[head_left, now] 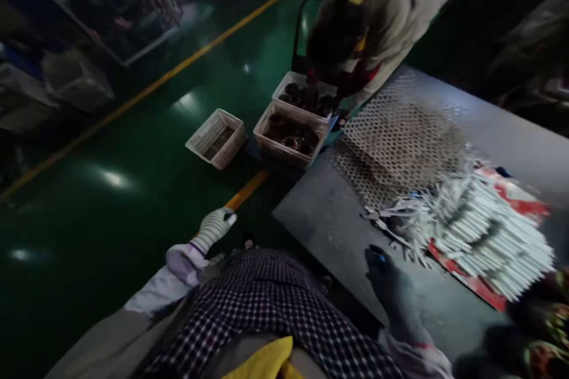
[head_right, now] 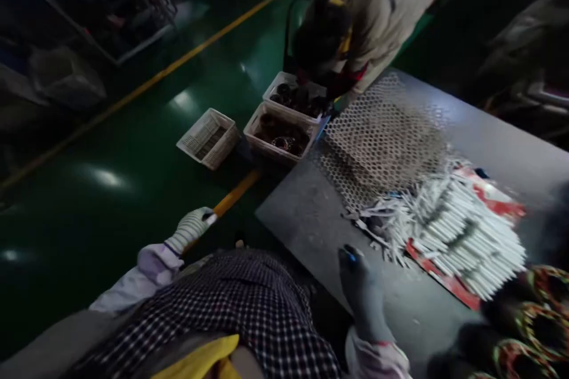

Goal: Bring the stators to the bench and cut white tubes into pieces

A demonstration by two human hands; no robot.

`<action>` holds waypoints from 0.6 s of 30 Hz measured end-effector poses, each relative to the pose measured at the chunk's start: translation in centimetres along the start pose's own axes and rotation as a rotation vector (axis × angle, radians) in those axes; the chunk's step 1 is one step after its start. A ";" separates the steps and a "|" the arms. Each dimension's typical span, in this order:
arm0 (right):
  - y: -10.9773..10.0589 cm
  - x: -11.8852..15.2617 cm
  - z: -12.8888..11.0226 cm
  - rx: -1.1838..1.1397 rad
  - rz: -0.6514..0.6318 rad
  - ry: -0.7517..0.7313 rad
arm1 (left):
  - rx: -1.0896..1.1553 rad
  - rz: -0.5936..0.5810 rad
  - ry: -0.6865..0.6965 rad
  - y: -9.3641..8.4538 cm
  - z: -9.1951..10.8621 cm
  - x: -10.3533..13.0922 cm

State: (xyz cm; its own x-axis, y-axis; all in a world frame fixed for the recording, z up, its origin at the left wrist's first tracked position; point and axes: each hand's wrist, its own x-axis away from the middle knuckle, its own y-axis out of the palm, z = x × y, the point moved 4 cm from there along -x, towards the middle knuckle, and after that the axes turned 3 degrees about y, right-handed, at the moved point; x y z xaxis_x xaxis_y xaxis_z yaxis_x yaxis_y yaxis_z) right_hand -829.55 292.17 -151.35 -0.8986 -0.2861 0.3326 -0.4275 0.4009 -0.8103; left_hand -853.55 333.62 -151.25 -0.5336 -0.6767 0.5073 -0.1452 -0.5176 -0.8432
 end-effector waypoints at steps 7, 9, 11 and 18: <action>10.2 -4.8 -23.5 -0.141 -0.178 -0.408 | 0.053 -0.024 0.189 -7.1 -0.8 -8.8; 12.0 -7.1 -26.8 -0.120 -0.221 -0.355 | 0.005 -0.002 0.289 -8.5 1.7 -13.3; 14.0 -11.2 -29.5 -0.100 -0.230 -0.259 | -0.072 -0.005 0.382 -9.1 4.2 -18.3; 24.3 -38.1 -32.2 -0.167 -0.237 0.356 | -0.458 -0.112 0.437 -7.3 11.3 -41.7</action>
State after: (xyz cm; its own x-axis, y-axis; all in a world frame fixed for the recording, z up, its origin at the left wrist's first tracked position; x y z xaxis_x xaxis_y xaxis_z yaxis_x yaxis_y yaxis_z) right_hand -808.88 340.85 -168.14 -0.7393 -0.0815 0.6685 -0.6093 0.5036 -0.6125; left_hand -820.83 359.70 -164.29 -0.7708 -0.3056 0.5590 -0.5093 -0.2316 -0.8288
